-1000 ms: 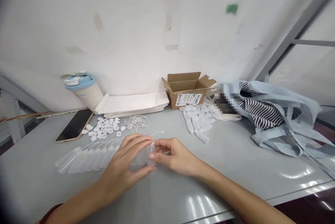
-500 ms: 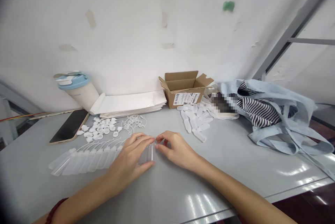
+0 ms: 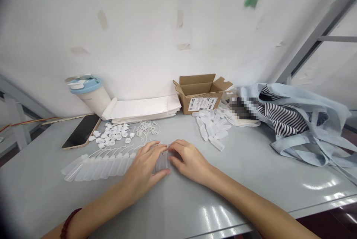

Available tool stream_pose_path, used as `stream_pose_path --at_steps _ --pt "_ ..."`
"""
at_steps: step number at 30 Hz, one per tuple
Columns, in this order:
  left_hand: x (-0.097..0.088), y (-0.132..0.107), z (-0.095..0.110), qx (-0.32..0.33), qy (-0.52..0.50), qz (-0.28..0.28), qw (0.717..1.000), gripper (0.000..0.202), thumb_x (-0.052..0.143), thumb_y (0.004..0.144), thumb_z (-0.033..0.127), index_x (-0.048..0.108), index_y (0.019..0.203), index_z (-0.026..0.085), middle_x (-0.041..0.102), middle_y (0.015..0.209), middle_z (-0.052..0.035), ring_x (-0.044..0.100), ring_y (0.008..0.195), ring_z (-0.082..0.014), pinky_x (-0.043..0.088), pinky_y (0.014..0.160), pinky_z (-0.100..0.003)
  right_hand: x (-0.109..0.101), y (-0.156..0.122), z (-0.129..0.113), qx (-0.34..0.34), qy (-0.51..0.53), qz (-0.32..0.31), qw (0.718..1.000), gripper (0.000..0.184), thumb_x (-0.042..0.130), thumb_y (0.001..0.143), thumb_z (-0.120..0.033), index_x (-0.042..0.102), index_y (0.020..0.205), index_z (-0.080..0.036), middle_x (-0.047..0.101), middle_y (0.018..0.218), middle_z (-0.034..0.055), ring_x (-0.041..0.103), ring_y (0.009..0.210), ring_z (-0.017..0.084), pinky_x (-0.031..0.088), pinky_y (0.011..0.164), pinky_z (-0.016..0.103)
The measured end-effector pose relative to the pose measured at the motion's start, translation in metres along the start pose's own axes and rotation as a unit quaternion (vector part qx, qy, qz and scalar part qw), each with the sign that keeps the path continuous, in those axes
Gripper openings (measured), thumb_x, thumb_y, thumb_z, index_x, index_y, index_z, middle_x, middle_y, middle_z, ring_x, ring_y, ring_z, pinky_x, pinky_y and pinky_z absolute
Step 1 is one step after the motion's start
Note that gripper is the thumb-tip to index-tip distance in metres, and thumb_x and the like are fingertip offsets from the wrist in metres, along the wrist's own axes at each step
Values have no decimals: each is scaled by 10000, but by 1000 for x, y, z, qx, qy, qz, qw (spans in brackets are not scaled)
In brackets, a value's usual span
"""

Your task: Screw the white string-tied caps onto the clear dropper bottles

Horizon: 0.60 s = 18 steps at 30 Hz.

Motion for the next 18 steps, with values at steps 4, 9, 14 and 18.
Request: stream_pose_path --at_steps 4,9,14,18 --pt "-1 -1 -1 -6 4 -4 1000 478 728 749 188 472 1152 189 595 1218 -116 436 1248 -337 433 945 -508 0 0 1 12 -1 -6 1000 149 559 839 -99 643 953 -150 662 941 69 592 838 183 457 682 283" --pt "-2 0 -2 -16 9 -13 1000 506 725 750 185 454 1178 178 587 1213 -132 434 1250 -331 428 949 -500 1 2 3 19 5 -4 1000 168 533 840 -79 635 943 -163 658 933 55 588 810 167 450 681 275" --pt "-3 2 0 -23 16 -16 999 503 716 756 192 453 1183 158 582 1219 -140 419 1259 -334 424 952 -496 1 1 4 16 4 -2 1000 171 523 842 -78 631 936 -172 656 914 47 584 811 167 448 689 279" --pt "-3 2 0 -24 18 -18 999 482 711 751 180 462 1164 156 595 1203 -132 419 1258 -333 420 956 -494 1 1 5 16 3 -3 1000 178 514 851 -90 632 946 -182 655 922 47 584 801 165 451 686 281"
Point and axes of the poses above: each hand's wrist, its own y-axis towards the middle knuckle, its own x-axis out of the palm, z = x × y, the point moved 4 cm from there along y, towards the middle knuckle
